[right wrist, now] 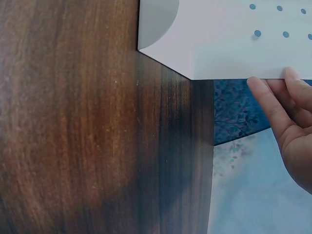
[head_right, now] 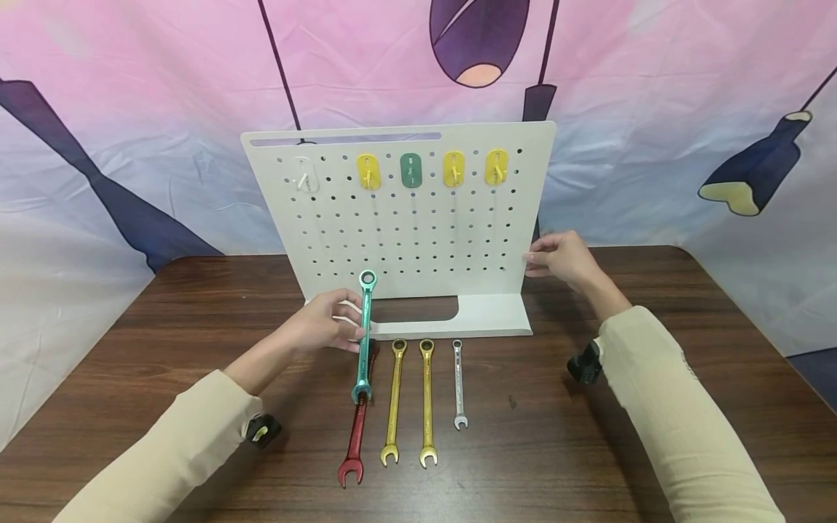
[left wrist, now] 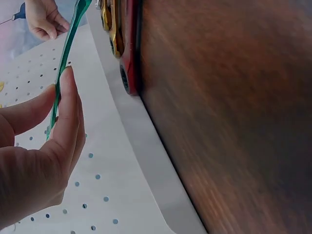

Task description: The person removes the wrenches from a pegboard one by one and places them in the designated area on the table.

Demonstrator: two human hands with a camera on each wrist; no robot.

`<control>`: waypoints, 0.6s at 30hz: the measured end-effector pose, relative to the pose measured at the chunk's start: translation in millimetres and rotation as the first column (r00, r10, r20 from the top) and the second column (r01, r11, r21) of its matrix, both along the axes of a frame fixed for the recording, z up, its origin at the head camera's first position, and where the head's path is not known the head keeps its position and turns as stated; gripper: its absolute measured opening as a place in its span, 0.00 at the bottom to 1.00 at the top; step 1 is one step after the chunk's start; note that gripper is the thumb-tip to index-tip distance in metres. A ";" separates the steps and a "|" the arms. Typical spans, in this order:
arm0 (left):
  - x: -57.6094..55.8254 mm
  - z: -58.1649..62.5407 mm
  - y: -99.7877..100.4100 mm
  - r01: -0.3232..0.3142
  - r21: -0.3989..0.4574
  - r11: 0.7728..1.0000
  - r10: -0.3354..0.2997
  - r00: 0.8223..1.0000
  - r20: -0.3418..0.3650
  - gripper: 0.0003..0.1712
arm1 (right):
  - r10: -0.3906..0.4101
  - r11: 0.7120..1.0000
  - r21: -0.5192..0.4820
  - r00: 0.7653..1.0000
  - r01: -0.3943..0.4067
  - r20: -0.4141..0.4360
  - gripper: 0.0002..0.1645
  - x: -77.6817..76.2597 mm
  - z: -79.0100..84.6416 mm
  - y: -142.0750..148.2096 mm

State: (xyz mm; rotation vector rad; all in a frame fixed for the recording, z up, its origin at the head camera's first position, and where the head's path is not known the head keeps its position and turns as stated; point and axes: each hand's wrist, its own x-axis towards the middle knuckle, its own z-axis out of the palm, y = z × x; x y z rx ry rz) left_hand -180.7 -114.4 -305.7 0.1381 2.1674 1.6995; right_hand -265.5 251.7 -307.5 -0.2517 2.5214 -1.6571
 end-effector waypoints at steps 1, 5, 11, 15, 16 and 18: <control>1.0 -0.7 -1.4 0.003 0.000 1.000 -0.003 1.000 0.005 0.18 | 0.000 1.000 0.001 1.000 0.000 0.001 0.15 0.0 -0.3 0.1; 4.8 -1.6 -8.2 0.017 -0.006 1.000 -0.017 1.000 0.016 0.18 | -0.002 1.000 -0.008 1.000 0.002 0.003 0.15 -0.2 -1.4 0.3; 11.2 -4.6 -19.5 0.037 -0.038 0.999 -0.035 0.999 0.041 0.17 | -0.014 1.000 -0.013 1.000 0.014 0.001 0.15 -0.5 -1.8 0.7; 15.4 -8.3 -26.7 0.046 -0.044 0.998 -0.043 0.997 0.071 0.17 | -0.021 1.000 -0.020 1.000 0.021 0.004 0.15 -1.1 -2.2 0.4; 16.3 -9.1 -28.3 0.050 -0.047 0.998 -0.046 0.996 0.077 0.16 | -0.017 1.000 -0.015 1.000 0.017 0.003 0.15 -1.1 -2.2 0.5; 18.0 -10.5 -30.8 0.056 -0.048 0.997 -0.052 0.995 0.084 0.16 | -0.019 1.000 -0.014 1.000 0.019 0.003 0.15 -1.0 -2.2 0.5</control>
